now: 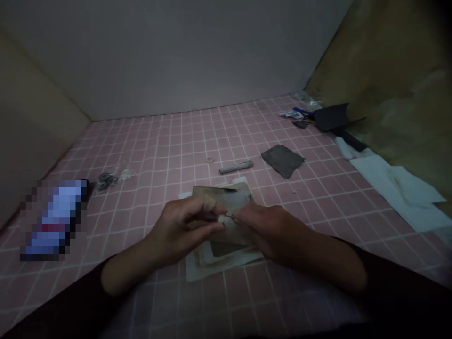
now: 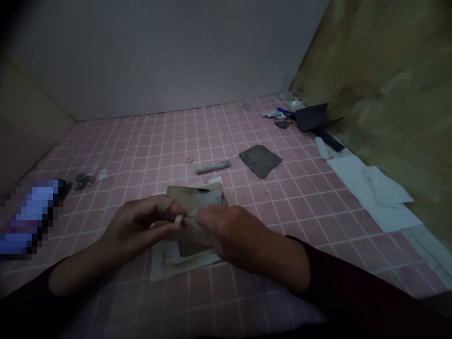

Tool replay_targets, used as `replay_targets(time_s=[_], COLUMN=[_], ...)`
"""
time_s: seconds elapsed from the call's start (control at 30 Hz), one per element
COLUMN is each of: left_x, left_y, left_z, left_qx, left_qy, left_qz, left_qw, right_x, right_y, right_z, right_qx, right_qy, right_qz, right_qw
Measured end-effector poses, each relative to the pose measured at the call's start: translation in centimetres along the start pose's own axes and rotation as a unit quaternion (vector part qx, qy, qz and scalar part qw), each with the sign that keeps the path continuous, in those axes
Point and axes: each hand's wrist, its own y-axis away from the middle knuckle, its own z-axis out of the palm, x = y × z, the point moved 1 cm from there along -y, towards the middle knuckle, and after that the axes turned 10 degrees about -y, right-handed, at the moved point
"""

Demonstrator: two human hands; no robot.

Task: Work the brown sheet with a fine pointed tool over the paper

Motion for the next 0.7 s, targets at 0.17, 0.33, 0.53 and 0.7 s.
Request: replay_targets(time_s=[0.17,0.33,0.53,0.7], left_x=[-0.2,0.0,-0.1,-0.1], left_y=[0.1,-0.1,-0.1,-0.1], left_z=[0.2,0.0,0.1,0.0], left_qx=[-0.015,0.014,0.004,-0.019], left_qy=[-0.074,0.002,-0.005,-0.057], left_qz=[0.11,0.042,0.041,0.099], left_qw=[0.991,0.999,0.999,0.993], right_x=[-0.3,0.2,0.0,-0.3], right_y=[-0.4,0.1,0.0,-0.6], right_z=[-0.9,-0.3,-0.3,-1.2], right_qx=[-0.134,0.004,-0.027,-0.125], right_qy=[-0.195,-0.018,-0.013,-0.154], right_qz=[0.088,0.0,0.021,0.091], right_qw=[0.968,1.0,0.999,0.976])
